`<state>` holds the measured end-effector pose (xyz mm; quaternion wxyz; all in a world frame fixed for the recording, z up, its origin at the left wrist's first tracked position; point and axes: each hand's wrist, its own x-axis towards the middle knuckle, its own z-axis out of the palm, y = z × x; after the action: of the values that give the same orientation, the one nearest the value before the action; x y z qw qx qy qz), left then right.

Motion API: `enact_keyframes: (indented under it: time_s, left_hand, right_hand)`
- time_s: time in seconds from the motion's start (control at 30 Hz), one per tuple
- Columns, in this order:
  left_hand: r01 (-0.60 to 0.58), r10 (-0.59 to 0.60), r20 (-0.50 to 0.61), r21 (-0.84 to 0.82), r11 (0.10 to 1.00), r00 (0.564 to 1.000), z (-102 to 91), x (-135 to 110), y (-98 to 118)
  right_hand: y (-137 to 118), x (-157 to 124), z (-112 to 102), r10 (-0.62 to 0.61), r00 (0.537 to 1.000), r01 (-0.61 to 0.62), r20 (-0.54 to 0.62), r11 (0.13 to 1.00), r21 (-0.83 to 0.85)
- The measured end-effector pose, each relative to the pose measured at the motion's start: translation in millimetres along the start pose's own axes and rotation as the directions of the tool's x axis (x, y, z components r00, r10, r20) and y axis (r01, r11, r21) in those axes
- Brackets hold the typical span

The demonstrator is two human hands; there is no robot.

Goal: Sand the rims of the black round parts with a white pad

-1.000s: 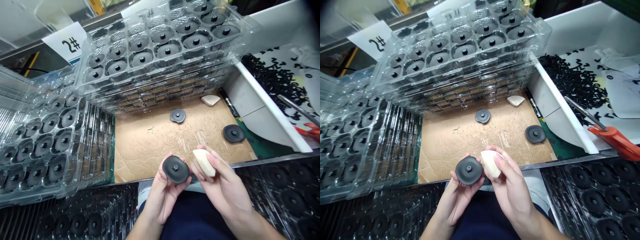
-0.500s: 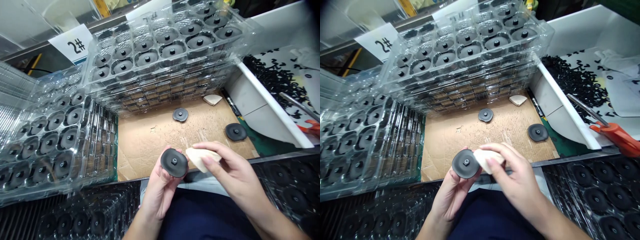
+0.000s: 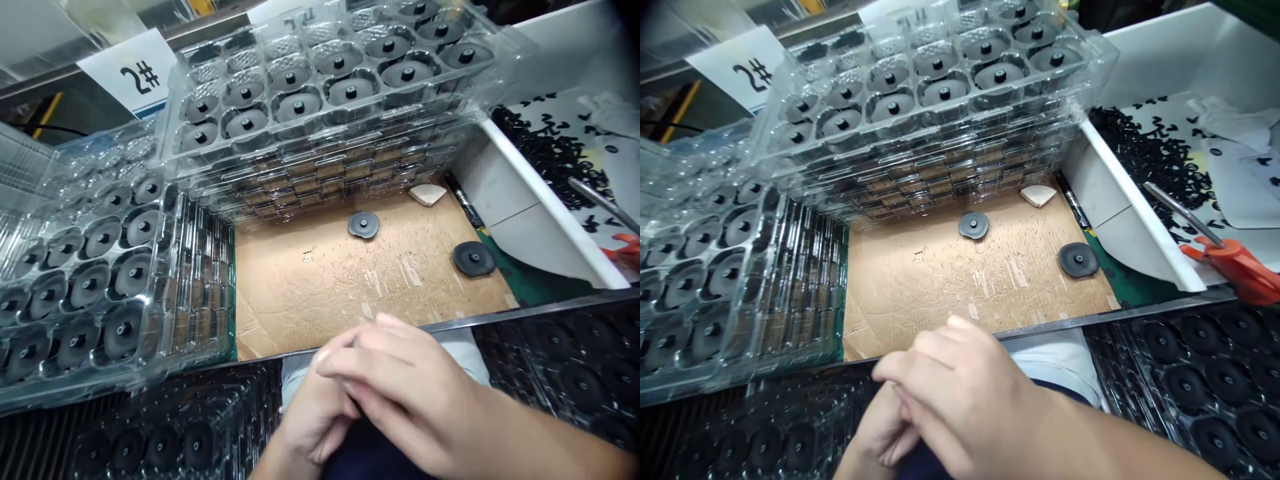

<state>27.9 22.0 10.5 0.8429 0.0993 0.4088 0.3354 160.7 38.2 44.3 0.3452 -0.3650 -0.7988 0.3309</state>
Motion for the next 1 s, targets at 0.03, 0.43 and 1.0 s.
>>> enact_keyframes:
  time_s: [0.03,0.43,1.0]
  left_hand:
    - [0.039,-0.04,0.052,0.01,0.999,0.998,1.4,-0.4,-2.1]
    - [-0.145,0.152,0.138,-0.059,0.988,0.979,-16.3,1.5,1.9]
    - [-0.177,0.193,0.085,-0.174,0.969,0.977,-10.4,-1.7,0.6]
  right_hand:
    - [0.3,-4.0,-2.1,0.03,0.998,-0.031,0.047,0.999,0.034]
    - [-2.5,-16.5,-6.8,0.04,0.998,-0.041,-0.048,0.999,-0.02]
    - [1.8,-28.8,-8.3,0.364,0.881,-0.363,-0.301,0.93,0.061]
